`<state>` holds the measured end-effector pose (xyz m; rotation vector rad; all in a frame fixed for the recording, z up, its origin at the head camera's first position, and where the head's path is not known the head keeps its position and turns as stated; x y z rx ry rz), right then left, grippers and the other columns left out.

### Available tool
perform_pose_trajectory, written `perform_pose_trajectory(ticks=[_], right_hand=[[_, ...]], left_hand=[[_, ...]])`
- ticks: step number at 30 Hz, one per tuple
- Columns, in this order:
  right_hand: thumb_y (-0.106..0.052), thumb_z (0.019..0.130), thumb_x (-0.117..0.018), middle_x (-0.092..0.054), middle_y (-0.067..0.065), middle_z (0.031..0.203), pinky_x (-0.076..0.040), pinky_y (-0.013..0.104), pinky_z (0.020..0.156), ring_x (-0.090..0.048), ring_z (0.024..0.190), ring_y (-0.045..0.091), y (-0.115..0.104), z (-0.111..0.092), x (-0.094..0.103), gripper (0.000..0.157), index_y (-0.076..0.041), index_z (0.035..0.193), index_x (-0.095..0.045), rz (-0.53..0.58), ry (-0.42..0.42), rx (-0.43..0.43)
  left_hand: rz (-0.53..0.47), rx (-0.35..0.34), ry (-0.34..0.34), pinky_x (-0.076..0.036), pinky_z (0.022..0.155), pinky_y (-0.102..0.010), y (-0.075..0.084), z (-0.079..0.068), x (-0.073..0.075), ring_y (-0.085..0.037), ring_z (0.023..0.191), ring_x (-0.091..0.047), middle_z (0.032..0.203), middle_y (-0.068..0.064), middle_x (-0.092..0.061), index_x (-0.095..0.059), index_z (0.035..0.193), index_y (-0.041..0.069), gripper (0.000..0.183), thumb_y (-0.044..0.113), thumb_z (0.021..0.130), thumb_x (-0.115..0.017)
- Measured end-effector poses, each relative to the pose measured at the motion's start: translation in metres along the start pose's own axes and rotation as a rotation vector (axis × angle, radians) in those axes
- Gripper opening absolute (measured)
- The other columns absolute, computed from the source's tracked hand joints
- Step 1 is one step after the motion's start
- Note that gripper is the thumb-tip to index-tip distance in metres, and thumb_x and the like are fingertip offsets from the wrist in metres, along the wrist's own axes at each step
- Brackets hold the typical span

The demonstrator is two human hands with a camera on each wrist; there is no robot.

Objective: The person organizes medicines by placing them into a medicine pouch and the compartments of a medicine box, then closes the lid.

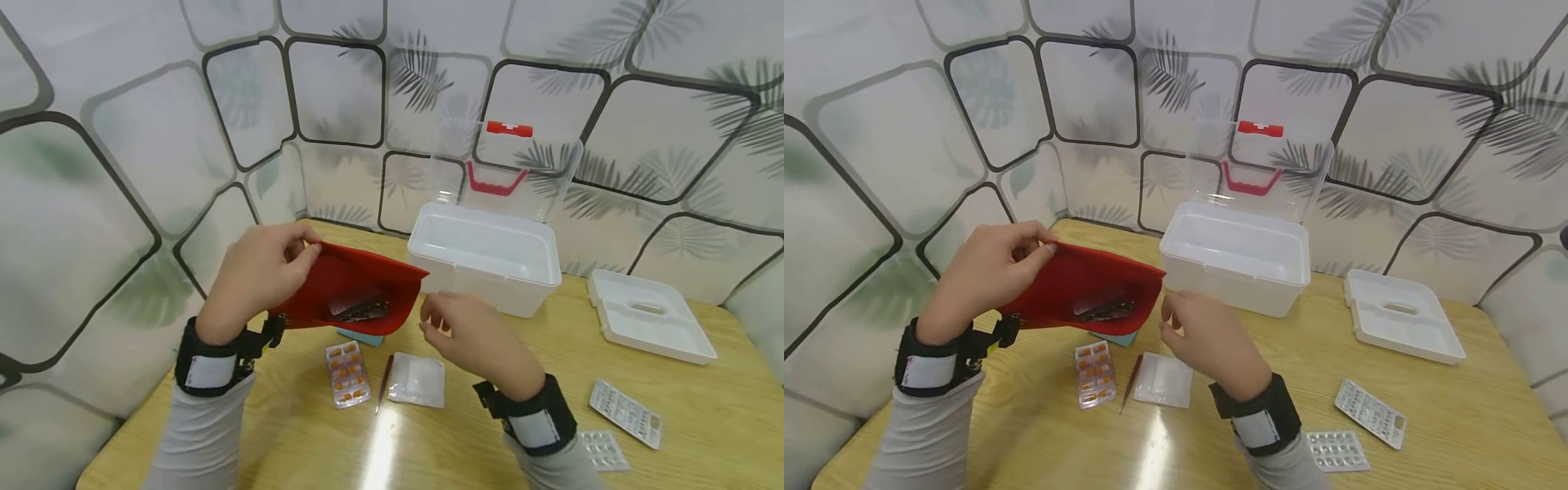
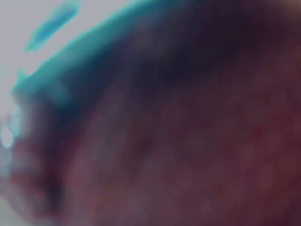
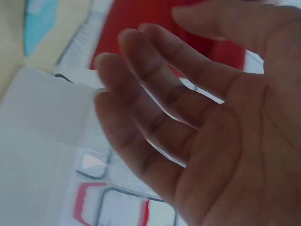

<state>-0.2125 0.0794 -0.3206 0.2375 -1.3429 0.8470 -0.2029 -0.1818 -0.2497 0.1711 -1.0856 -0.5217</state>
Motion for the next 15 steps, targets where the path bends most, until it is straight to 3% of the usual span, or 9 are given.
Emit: perform_pose_trajectory(ticks=[4,6,10,15], right_hand=[[-0.026,0.083,-0.072,-0.065,-0.001,0.088,-0.050,0.032,0.066,-0.056,0.074,0.014,0.009,0.003,-0.034,0.021,-0.012,0.098,-0.067,-0.048,-0.225,-0.079],[-0.027,0.080,-0.075,-0.065,0.002,0.092,-0.051,0.034,0.068,-0.056,0.075,0.016,0.014,0.003,-0.048,0.028,-0.010,0.101,-0.068,-0.071,-0.298,-0.127],[-0.030,0.073,-0.082,-0.062,0.003,0.093,-0.052,0.035,0.069,-0.055,0.075,0.017,0.023,0.004,-0.065,0.039,-0.008,0.103,-0.069,-0.097,-0.356,-0.209],[-0.032,0.065,-0.087,-0.060,0.001,0.089,-0.050,0.037,0.068,-0.055,0.075,0.018,0.024,0.003,-0.075,0.045,-0.010,0.099,-0.067,-0.082,-0.427,-0.237]], left_hand=[[-0.037,0.038,0.022,-0.038,0.049,-0.034,-0.005,-0.002,0.005,-0.015,0.051,-0.047,0.059,0.002,-0.060,-0.073,0.093,0.016,0.017,0.021,0.093,-0.057],[-0.062,0.047,0.045,-0.038,0.049,-0.034,-0.005,-0.002,0.007,-0.016,0.050,-0.047,0.061,0.001,-0.062,-0.073,0.092,0.014,0.017,0.020,0.093,-0.057],[-0.112,0.065,0.089,-0.037,0.047,-0.034,-0.005,-0.002,0.012,-0.017,0.047,-0.046,0.061,-0.001,-0.063,-0.073,0.090,0.012,0.017,0.019,0.093,-0.057],[-0.136,0.102,0.123,-0.035,0.046,-0.034,-0.008,-0.003,0.017,-0.019,0.046,-0.044,0.060,-0.002,-0.062,-0.073,0.090,0.013,0.018,0.019,0.093,-0.057]])
Point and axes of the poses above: each hand's wrist, its own z-axis towards the middle knuckle, its own x-axis out of the back of the hand, y = z × x, the point moved 4 cm from there along z, towards the middle knuckle
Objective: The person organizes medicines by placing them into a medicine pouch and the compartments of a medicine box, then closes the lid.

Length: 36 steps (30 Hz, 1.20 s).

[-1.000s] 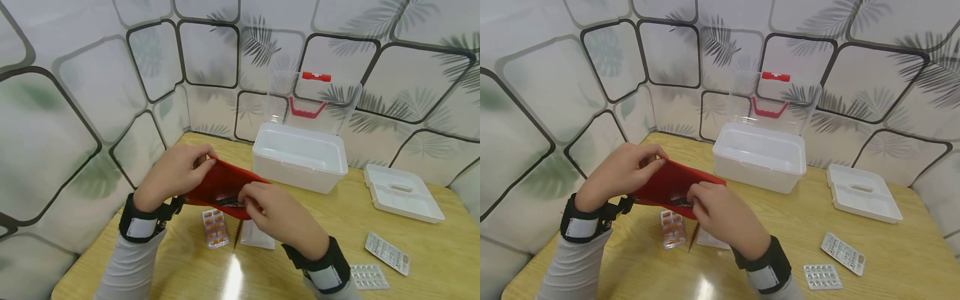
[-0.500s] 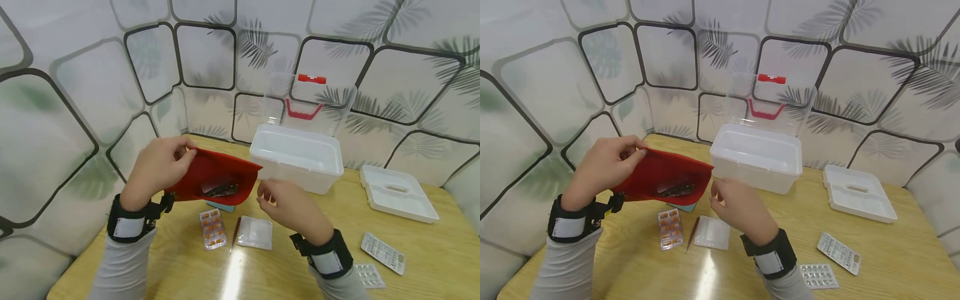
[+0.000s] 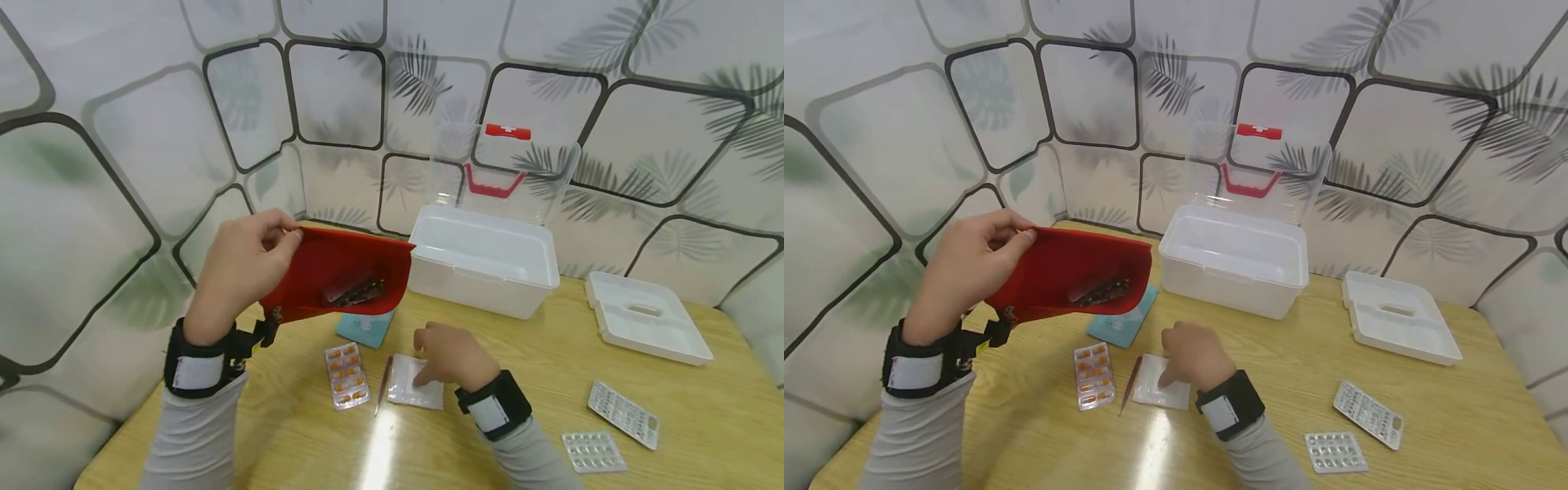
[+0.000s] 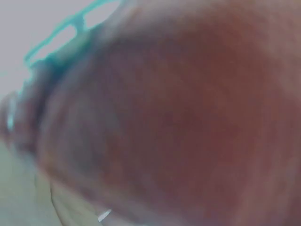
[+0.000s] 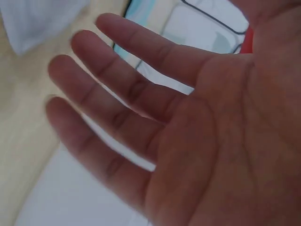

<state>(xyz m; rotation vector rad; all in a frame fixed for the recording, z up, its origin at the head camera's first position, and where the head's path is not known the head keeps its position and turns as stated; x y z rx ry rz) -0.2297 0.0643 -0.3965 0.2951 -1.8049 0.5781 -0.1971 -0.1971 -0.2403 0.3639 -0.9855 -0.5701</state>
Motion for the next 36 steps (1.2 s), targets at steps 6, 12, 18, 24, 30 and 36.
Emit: perform_pose_trajectory(ticks=[6,12,18,24,30,36], right_hand=[[-0.024,0.063,-0.088,-0.054,0.000,0.082,-0.047,0.036,0.065,-0.050,0.073,0.016,-0.003,0.001,-0.009,0.041,-0.011,0.092,-0.062,0.018,-0.041,0.008],[-0.021,0.067,-0.086,-0.051,0.000,0.081,-0.047,0.036,0.067,-0.049,0.075,0.017,-0.002,-0.002,-0.006,0.035,-0.010,0.090,-0.062,-0.004,-0.060,0.014],[-0.013,0.084,-0.072,-0.052,-0.001,0.076,-0.044,0.032,0.062,-0.048,0.069,0.015,-0.006,-0.007,0.013,0.014,-0.013,0.085,-0.058,-0.012,0.024,0.063],[-0.009,0.085,-0.069,-0.054,-0.003,0.070,-0.041,0.029,0.057,-0.048,0.063,0.014,-0.015,-0.022,0.040,0.013,-0.015,0.080,-0.058,-0.011,0.200,0.131],[-0.013,0.087,-0.069,-0.061,-0.006,0.082,-0.050,0.029,0.065,-0.053,0.074,0.011,-0.027,-0.040,0.066,0.007,-0.016,0.089,-0.063,0.108,0.444,0.227],[-0.010,0.090,-0.065,-0.064,-0.004,0.098,-0.058,0.029,0.070,-0.059,0.088,0.006,-0.039,-0.056,0.086,0.009,-0.012,0.099,-0.064,0.387,0.642,0.312]], left_hand=[[-0.006,0.016,0.020,-0.036,0.048,-0.035,-0.005,0.002,0.005,-0.018,0.053,-0.047,0.063,-0.002,-0.064,-0.074,0.094,0.014,0.019,0.021,0.094,-0.056],[-0.029,0.033,0.013,-0.039,0.054,-0.036,-0.011,0.002,0.008,-0.017,0.062,-0.051,0.063,-0.004,-0.064,-0.074,0.095,0.015,0.019,0.021,0.095,-0.056],[0.006,0.040,-0.009,-0.036,0.045,-0.035,-0.013,0.003,0.003,-0.018,0.055,-0.048,0.063,-0.003,-0.062,-0.073,0.094,0.017,0.018,0.025,0.095,-0.056],[-0.005,0.023,-0.038,-0.034,0.043,-0.034,-0.011,0.006,-0.007,-0.020,0.047,-0.045,0.062,-0.003,-0.062,-0.073,0.092,0.016,0.017,0.022,0.094,-0.057],[0.024,0.003,-0.080,-0.033,0.042,-0.033,-0.007,0.006,-0.017,-0.018,0.045,-0.045,0.062,-0.001,-0.062,-0.073,0.093,0.015,0.016,0.020,0.092,-0.057],[0.057,-0.038,-0.118,-0.038,0.049,-0.034,-0.004,0.008,-0.025,-0.016,0.052,-0.049,0.062,0.000,-0.062,-0.072,0.091,0.014,0.015,0.019,0.091,-0.058]])
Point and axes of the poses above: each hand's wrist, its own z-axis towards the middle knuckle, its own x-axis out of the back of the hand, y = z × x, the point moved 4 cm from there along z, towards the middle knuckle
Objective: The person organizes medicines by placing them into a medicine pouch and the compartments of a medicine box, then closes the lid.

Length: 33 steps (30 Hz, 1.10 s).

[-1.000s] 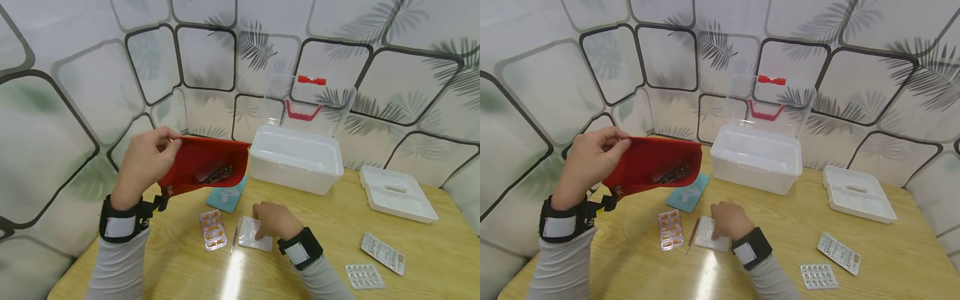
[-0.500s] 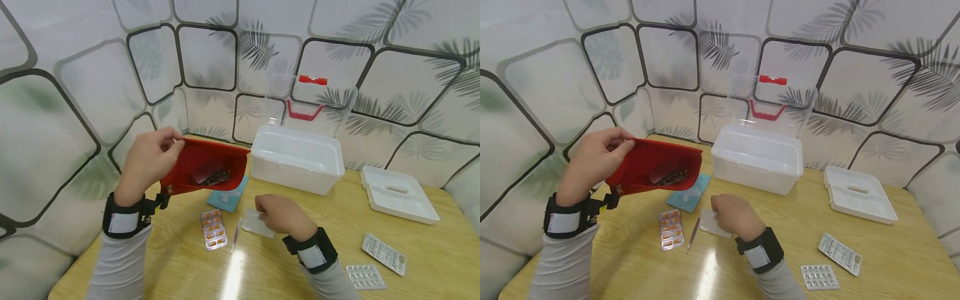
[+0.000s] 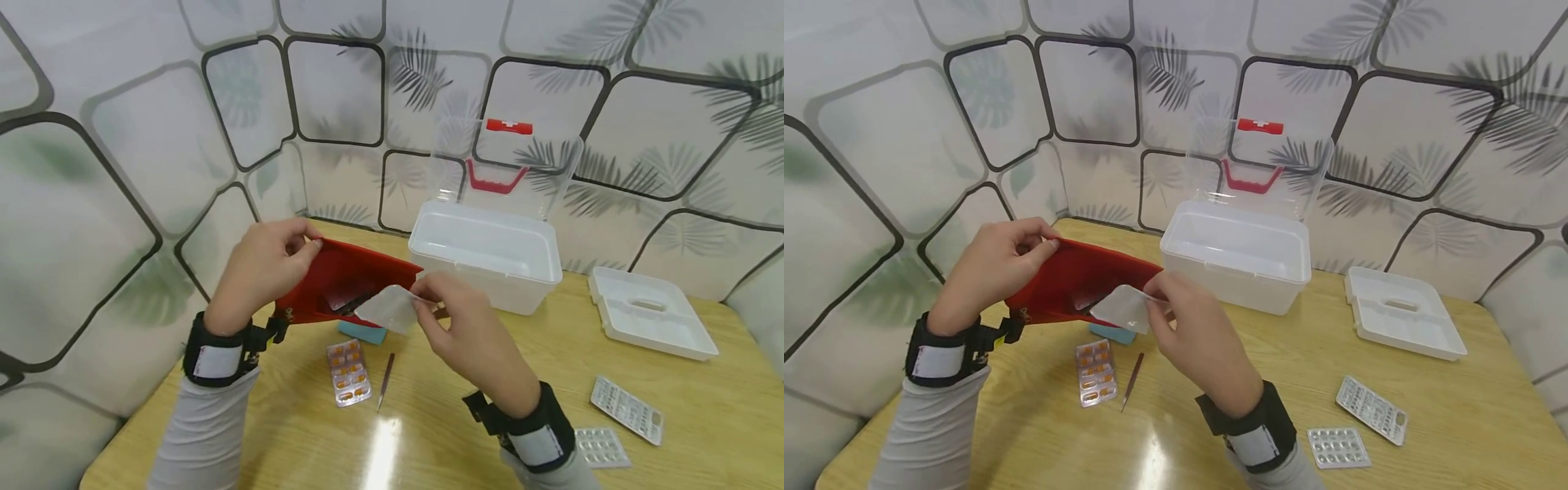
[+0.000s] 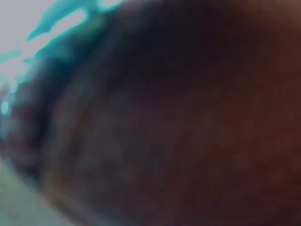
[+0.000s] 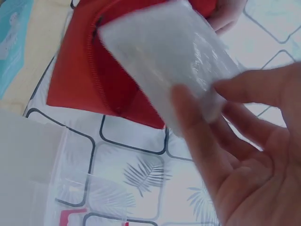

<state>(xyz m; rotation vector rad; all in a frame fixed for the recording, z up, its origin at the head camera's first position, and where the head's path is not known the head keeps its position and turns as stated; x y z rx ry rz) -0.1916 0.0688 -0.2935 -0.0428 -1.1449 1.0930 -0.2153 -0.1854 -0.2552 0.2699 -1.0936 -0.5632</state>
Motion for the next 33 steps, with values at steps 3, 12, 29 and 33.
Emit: perform_pose_trajectory(ticks=[3,12,29,33], right_hand=[[-0.006,0.090,-0.064,-0.063,-0.003,0.104,-0.059,0.029,0.076,-0.058,0.096,0.006,-0.005,0.000,0.004,0.015,-0.010,0.105,-0.063,0.042,0.085,0.045],[-0.006,0.089,-0.061,-0.056,0.000,0.118,-0.057,0.031,0.080,-0.053,0.104,0.012,-0.011,0.001,-0.010,0.034,-0.008,0.123,-0.061,-0.001,0.074,0.095],[-0.008,0.089,-0.058,-0.054,0.003,0.128,-0.053,0.030,0.086,-0.051,0.105,0.009,0.000,0.000,-0.051,0.035,-0.008,0.123,-0.064,-0.251,-0.174,0.144],[-0.004,0.087,-0.057,-0.054,0.002,0.130,-0.051,0.031,0.092,-0.049,0.110,0.009,0.000,0.001,-0.055,0.039,-0.008,0.125,-0.064,-0.278,-0.196,0.165]], left_hand=[[0.003,-0.024,-0.016,-0.039,0.051,-0.034,0.002,-0.001,-0.004,-0.015,0.054,-0.049,0.062,0.001,-0.061,-0.072,0.091,0.015,0.014,0.019,0.091,-0.058],[-0.014,-0.093,-0.099,-0.039,0.048,-0.032,0.012,-0.003,-0.012,-0.014,0.052,-0.049,0.060,0.001,-0.059,-0.072,0.095,0.014,0.014,0.018,0.091,-0.060],[-0.039,-0.136,-0.117,-0.042,0.051,-0.032,0.025,-0.006,-0.010,-0.009,0.055,-0.051,0.061,0.006,-0.061,-0.071,0.094,0.018,0.011,0.021,0.091,-0.061],[-0.039,-0.139,-0.114,-0.041,0.050,-0.032,0.022,-0.006,-0.008,-0.011,0.053,-0.050,0.060,0.004,-0.060,-0.071,0.094,0.016,0.011,0.019,0.091,-0.061]])
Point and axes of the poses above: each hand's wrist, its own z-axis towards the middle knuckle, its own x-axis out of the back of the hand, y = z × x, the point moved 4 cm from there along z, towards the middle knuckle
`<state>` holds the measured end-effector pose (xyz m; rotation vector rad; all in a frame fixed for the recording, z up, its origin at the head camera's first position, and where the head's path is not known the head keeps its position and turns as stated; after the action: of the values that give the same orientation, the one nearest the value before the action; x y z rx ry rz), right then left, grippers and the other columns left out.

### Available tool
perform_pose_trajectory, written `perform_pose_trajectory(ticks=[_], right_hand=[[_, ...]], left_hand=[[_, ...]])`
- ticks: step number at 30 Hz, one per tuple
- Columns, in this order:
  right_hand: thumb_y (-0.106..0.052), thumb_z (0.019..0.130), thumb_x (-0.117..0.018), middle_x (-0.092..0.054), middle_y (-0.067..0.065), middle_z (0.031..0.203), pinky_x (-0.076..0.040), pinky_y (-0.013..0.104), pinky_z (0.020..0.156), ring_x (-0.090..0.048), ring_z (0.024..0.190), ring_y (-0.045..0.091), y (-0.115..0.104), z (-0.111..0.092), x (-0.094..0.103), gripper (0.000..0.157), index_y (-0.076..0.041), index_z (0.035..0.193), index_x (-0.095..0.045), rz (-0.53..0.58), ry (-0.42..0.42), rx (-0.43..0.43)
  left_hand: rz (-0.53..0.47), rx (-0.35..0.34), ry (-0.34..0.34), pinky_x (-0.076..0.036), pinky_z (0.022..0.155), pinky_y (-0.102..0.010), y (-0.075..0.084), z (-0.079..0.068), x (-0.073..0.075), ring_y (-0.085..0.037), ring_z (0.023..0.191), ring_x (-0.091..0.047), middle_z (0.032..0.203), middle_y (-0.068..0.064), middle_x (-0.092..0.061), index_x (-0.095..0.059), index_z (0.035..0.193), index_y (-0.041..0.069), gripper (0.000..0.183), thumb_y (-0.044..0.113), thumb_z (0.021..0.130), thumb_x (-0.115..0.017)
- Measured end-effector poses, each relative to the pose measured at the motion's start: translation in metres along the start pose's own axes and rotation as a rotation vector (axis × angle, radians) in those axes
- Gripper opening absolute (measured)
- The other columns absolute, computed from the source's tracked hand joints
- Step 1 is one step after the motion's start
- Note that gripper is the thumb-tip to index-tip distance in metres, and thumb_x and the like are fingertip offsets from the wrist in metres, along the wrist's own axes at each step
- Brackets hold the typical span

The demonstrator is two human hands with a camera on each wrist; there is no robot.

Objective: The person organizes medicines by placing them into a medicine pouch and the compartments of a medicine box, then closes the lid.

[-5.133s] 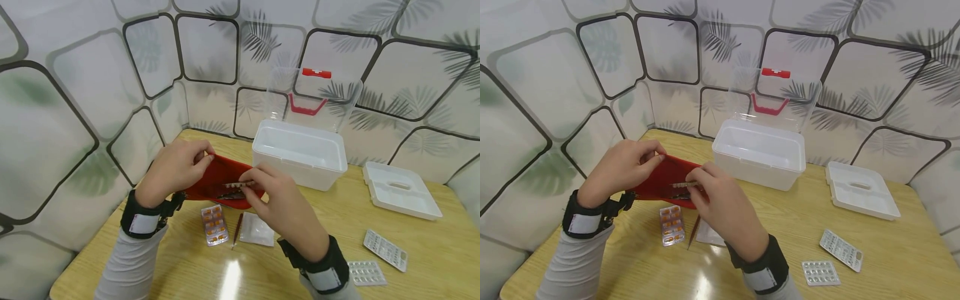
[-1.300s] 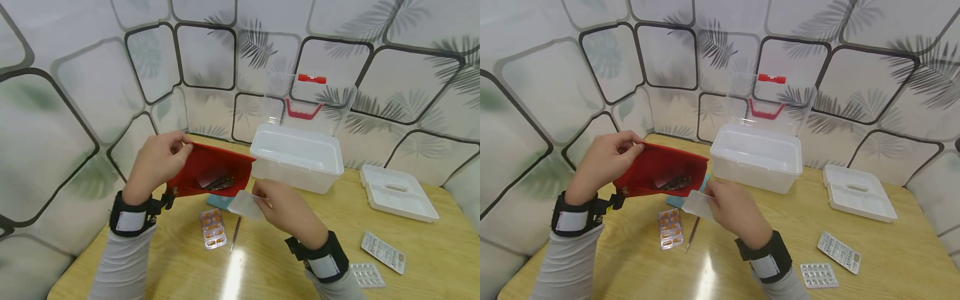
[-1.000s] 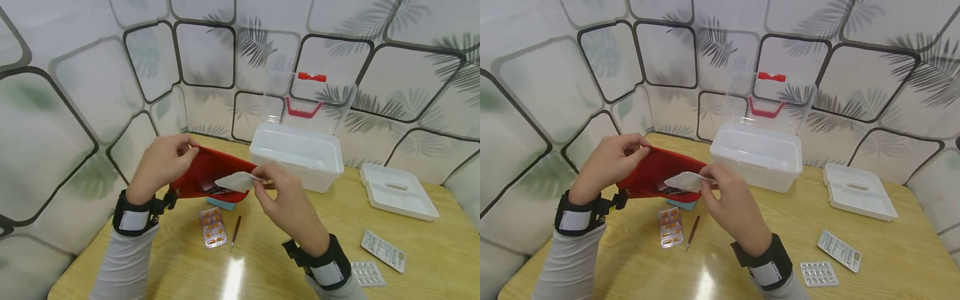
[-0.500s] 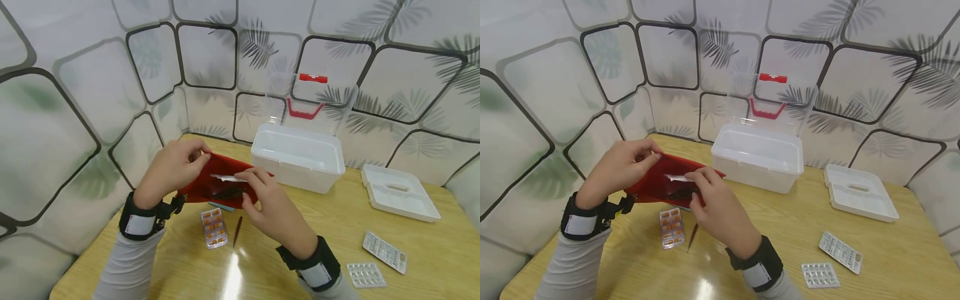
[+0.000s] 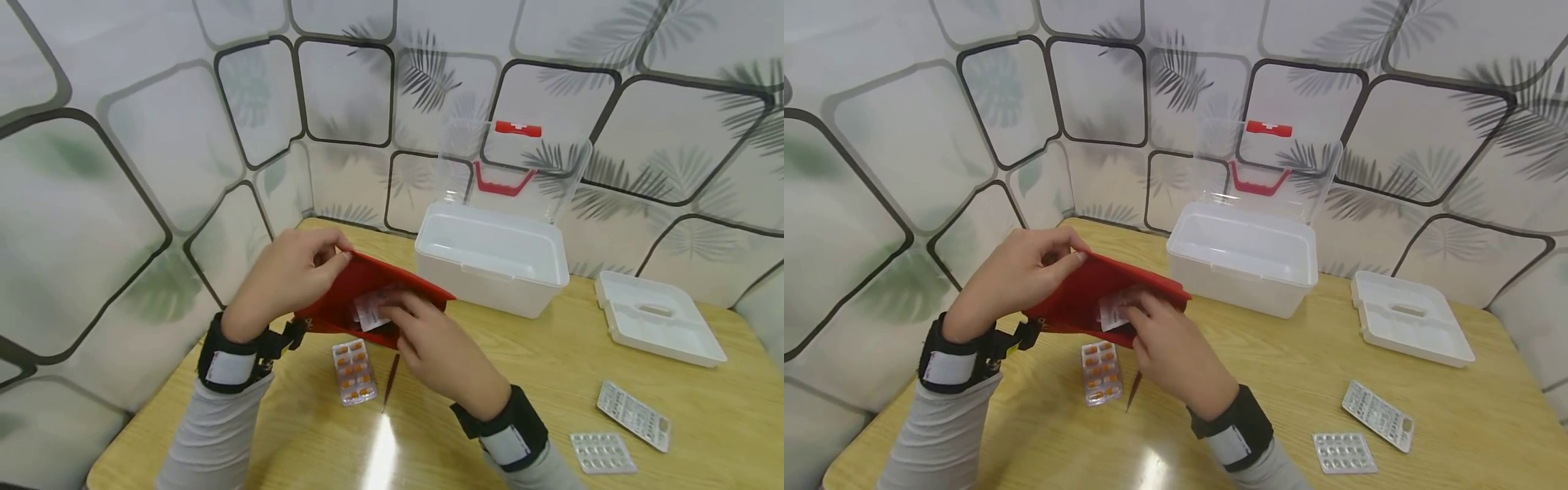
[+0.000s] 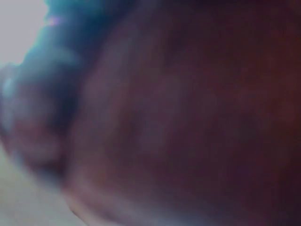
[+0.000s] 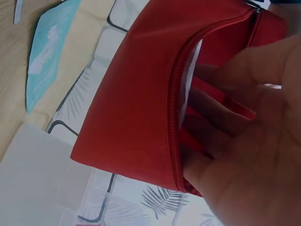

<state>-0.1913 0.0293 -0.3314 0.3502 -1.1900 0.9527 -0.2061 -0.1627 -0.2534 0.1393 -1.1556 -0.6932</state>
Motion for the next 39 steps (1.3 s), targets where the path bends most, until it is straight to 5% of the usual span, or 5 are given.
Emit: perform_pose_trajectory(ticks=[15,21,25,30,39], right_hand=[[-0.004,0.089,-0.055,-0.059,-0.004,0.102,-0.053,0.026,0.070,-0.051,0.088,0.006,-0.018,-0.002,0.024,0.019,-0.012,0.100,-0.068,0.166,0.118,0.102],[-0.010,0.092,-0.057,-0.063,-0.011,0.091,-0.050,0.022,0.069,-0.053,0.078,0.001,-0.019,-0.004,0.007,0.016,-0.017,0.099,-0.070,0.343,-0.212,0.117],[-0.018,0.095,-0.057,-0.067,-0.006,0.107,-0.053,0.029,0.084,-0.058,0.093,0.003,-0.009,-0.010,-0.013,0.023,-0.013,0.112,-0.071,0.288,-0.453,0.037],[-0.019,0.094,-0.056,-0.061,0.006,0.129,-0.046,0.042,0.100,-0.053,0.118,0.018,0.009,-0.015,-0.029,0.035,-0.009,0.126,-0.065,0.162,-0.557,-0.075],[-0.012,0.089,-0.058,-0.059,0.004,0.132,-0.045,0.041,0.100,-0.050,0.120,0.017,0.023,-0.020,-0.058,0.039,-0.012,0.128,-0.064,0.121,-0.687,-0.154]], left_hand=[[-0.023,0.010,0.010,-0.042,0.049,-0.032,-0.004,-0.001,0.006,-0.011,0.051,-0.051,0.059,0.003,-0.060,-0.071,0.095,0.015,0.013,0.017,0.092,-0.059],[-0.018,-0.006,0.046,-0.041,0.050,-0.032,-0.007,-0.002,0.009,-0.012,0.051,-0.049,0.059,0.002,-0.060,-0.071,0.096,0.014,0.013,0.016,0.091,-0.059],[-0.006,0.011,0.056,-0.040,0.050,-0.032,-0.008,-0.002,0.009,-0.011,0.051,-0.048,0.059,0.004,-0.059,-0.071,0.096,0.015,0.013,0.019,0.091,-0.060],[0.011,0.041,0.057,-0.039,0.048,-0.032,-0.011,-0.003,0.007,-0.012,0.050,-0.047,0.058,0.004,-0.057,-0.071,0.097,0.015,0.014,0.019,0.091,-0.059],[0.016,0.062,0.086,-0.039,0.050,-0.033,-0.013,-0.002,0.011,-0.012,0.052,-0.048,0.062,0.005,-0.061,-0.071,0.094,0.017,0.015,0.019,0.091,-0.057]])
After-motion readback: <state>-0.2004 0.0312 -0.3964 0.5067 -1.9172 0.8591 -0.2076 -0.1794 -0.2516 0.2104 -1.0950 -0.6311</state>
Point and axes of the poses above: each hand's wrist, its own z-axis towards the middle knuckle, its own x-axis out of the back of the hand, y = z × x, the point moved 4 cm from there along z, towards the middle knuckle
